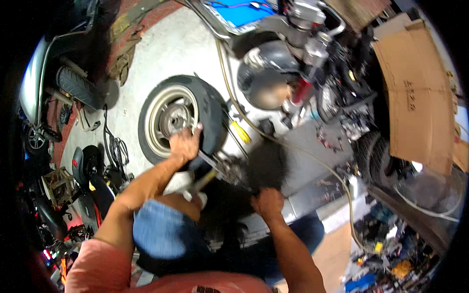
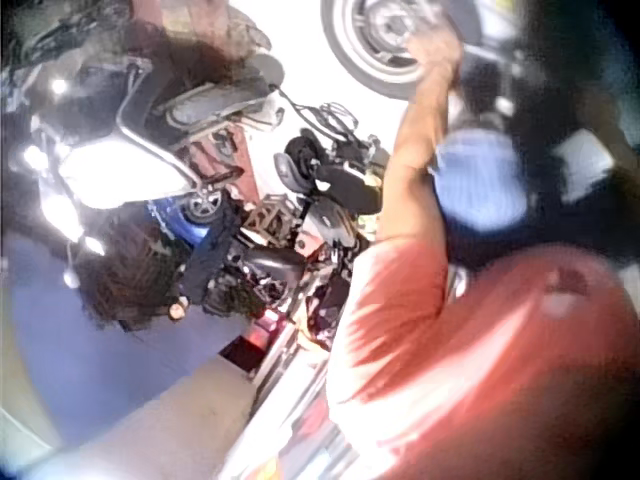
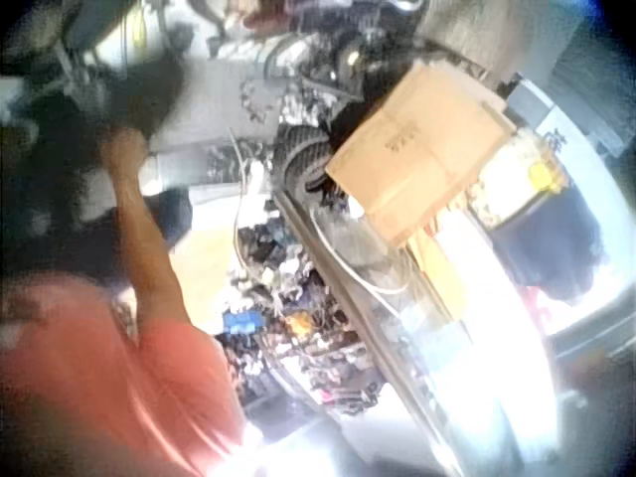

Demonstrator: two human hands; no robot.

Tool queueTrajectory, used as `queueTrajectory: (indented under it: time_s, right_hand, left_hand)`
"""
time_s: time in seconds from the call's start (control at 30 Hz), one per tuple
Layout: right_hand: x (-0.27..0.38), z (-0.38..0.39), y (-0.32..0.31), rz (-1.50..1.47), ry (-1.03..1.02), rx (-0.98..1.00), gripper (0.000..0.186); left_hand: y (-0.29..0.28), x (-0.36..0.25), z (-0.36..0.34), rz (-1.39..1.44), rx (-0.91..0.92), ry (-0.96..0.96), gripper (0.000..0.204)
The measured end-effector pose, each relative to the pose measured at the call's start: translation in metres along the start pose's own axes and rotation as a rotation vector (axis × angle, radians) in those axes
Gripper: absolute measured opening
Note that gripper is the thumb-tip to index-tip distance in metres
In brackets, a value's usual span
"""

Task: The person removes a tire from a wheel rim using a pry bar and then handles the detached tire.

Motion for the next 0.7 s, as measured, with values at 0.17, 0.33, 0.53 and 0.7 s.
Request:
queueTrajectory:
  time_s: [0.17, 0.33, 0.53, 0.7]
  right_hand:
    - [-0.04, -0.043, 0.071, -0.071, -0.049, -0.008, 0.04]
    - [-0.009, -0.034, 0.056, -0.119, -0.036, 0.15, 0.045]
    - [0.028, 0.009, -0.053, -0.013, 0.023, 0.133, 0.048]
    - [0.024, 0.002, -0.018, -0.008, 0.118, 0.055, 0.045]
  left_hand:
    - [-0.021, -0.042, -0.016, 0.014, 0.138, -0.152, 0.079]
    - [-0.01, -0.007, -0.007, -0.039, 0.083, -0.135, 0.078]
    - [0.014, 0.002, -0.011, -0.036, 0.041, -0.098, 0.078]
    - [-0.004, -0.005, -0.011, -0.042, 0.057, -0.142, 0.078]
Point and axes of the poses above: each hand's wrist, its own z-axis away from the middle knuckle, its own y-axis out of the palm, x = y × z, the point moved 4 cm from there along -z, towards the middle knuckle, and after that the axes turned 14 degrees about -x, right-handed, at the moved point
